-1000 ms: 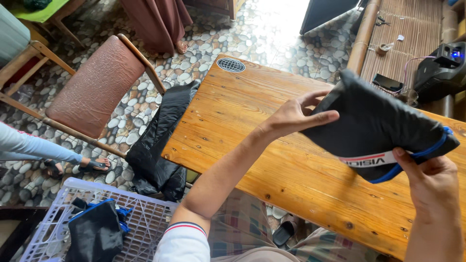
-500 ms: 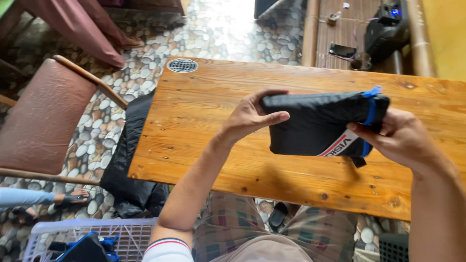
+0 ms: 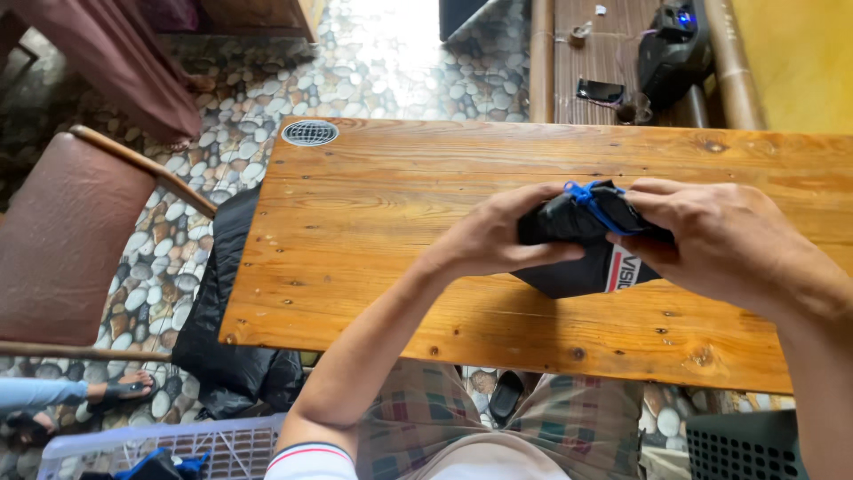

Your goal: The person folds a black plastic sheet on a wooden table and places it inside a black zippered bag along with other small items from a crate.

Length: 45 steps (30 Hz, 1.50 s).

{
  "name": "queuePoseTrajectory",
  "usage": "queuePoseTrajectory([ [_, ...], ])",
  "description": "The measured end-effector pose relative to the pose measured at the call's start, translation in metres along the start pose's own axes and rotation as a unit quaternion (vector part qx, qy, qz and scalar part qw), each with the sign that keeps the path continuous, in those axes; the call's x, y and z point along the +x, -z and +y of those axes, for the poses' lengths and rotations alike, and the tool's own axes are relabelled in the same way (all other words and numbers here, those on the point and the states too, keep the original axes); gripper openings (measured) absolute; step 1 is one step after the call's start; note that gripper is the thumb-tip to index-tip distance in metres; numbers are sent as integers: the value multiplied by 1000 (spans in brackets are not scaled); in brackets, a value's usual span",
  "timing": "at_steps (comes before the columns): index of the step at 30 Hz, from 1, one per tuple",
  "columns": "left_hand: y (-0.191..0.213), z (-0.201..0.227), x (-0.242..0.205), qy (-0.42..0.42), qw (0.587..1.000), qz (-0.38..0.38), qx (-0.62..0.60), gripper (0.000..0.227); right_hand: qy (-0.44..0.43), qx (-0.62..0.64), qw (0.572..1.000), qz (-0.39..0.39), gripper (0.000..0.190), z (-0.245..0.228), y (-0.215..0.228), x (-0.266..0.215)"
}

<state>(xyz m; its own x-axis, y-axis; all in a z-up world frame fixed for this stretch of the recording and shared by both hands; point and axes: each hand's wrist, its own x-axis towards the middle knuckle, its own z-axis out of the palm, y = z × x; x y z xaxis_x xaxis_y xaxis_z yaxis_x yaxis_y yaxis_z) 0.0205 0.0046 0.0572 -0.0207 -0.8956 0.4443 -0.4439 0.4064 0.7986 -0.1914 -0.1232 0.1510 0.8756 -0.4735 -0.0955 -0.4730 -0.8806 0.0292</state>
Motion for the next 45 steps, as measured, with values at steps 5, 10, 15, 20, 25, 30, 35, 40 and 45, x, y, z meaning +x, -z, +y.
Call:
queuePoseTrajectory([
  [5, -31, -9, -8, 2, 992, 127, -8, 40, -28, -76, 997, -6, 50, -5, 4, -1],
  [10, -60, -14, -19, 75, 955, 194, -213, 35, -39, -88, 994, 47, 47, 1, -23, -2],
  [15, -69, -14, -21, 64, 946, 243, -204, 26, 76, -15, 981, 176, 35, 6, -49, 3],
  [20, -68, -15, -21, 106, 942, 251, -197, 28, 93, -8, 979, 182, 34, 16, -66, 14],
  [25, -55, -24, -25, 85, 961, 196, -173, 31, 65, -37, 982, 174, 40, 0, -63, 11],
  [30, -51, -27, -27, 91, 957, 199, -192, 35, 48, -81, 986, 135, 42, -26, -32, 3],
  [35, -56, -35, -25, 96, 949, 216, -207, 28, 33, 68, 990, 115, 45, -25, -13, -4],
  [40, -46, -22, -25, 113, 961, 207, -146, 37, 16, 105, 986, 131, 28, -25, -17, -5],
  [45, -22, -6, -31, -68, 979, 194, -1, 65, 55, 99, 979, 170, 20, -25, -23, -2],
])
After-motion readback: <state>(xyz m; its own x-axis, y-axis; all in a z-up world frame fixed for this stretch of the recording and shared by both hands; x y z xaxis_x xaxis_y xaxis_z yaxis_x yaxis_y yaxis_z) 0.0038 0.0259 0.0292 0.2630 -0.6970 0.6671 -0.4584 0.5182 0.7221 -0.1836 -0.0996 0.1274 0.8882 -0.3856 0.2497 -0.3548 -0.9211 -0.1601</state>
